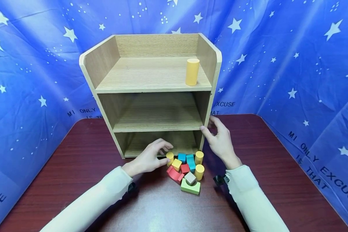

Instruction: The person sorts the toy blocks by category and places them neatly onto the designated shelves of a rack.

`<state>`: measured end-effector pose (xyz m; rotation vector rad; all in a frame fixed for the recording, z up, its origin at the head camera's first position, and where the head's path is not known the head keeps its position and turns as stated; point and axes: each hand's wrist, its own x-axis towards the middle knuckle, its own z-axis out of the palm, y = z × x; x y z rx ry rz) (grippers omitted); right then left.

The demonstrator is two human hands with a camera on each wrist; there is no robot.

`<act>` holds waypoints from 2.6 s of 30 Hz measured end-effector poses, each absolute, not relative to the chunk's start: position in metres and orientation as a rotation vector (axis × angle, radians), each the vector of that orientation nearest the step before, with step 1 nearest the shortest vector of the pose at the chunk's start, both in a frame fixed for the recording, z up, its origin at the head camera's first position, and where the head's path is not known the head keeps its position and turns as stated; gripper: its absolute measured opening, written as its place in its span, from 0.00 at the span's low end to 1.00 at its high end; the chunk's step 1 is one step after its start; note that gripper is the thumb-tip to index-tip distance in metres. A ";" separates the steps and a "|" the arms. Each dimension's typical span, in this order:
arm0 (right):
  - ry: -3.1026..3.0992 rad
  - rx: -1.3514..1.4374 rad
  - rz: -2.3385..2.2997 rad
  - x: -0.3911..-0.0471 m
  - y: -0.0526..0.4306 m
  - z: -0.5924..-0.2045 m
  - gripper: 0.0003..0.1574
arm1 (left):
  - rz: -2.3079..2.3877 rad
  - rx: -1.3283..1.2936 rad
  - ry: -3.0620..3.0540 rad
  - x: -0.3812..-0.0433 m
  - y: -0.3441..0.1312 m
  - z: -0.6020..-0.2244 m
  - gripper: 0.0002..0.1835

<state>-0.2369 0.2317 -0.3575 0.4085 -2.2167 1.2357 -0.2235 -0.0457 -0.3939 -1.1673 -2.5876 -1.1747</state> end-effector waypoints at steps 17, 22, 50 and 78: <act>-2.234 0.384 1.233 -0.235 0.231 -0.356 0.26 | -0.999 -1.110 -2.683 -0.227 -0.040 -0.403 0.23; -2.230 0.392 1.234 -0.235 0.231 -0.357 0.26 | -0.969 -1.088 -2.715 -0.227 -0.039 -0.406 0.23; -2.232 0.384 1.211 -0.237 0.232 -0.358 0.25 | -0.878 -1.034 -2.757 -0.228 -0.035 -0.418 0.19; -2.234 0.371 1.217 -0.236 0.231 -0.357 0.25 | -0.865 -1.063 -2.748 -0.229 -0.037 -0.417 0.18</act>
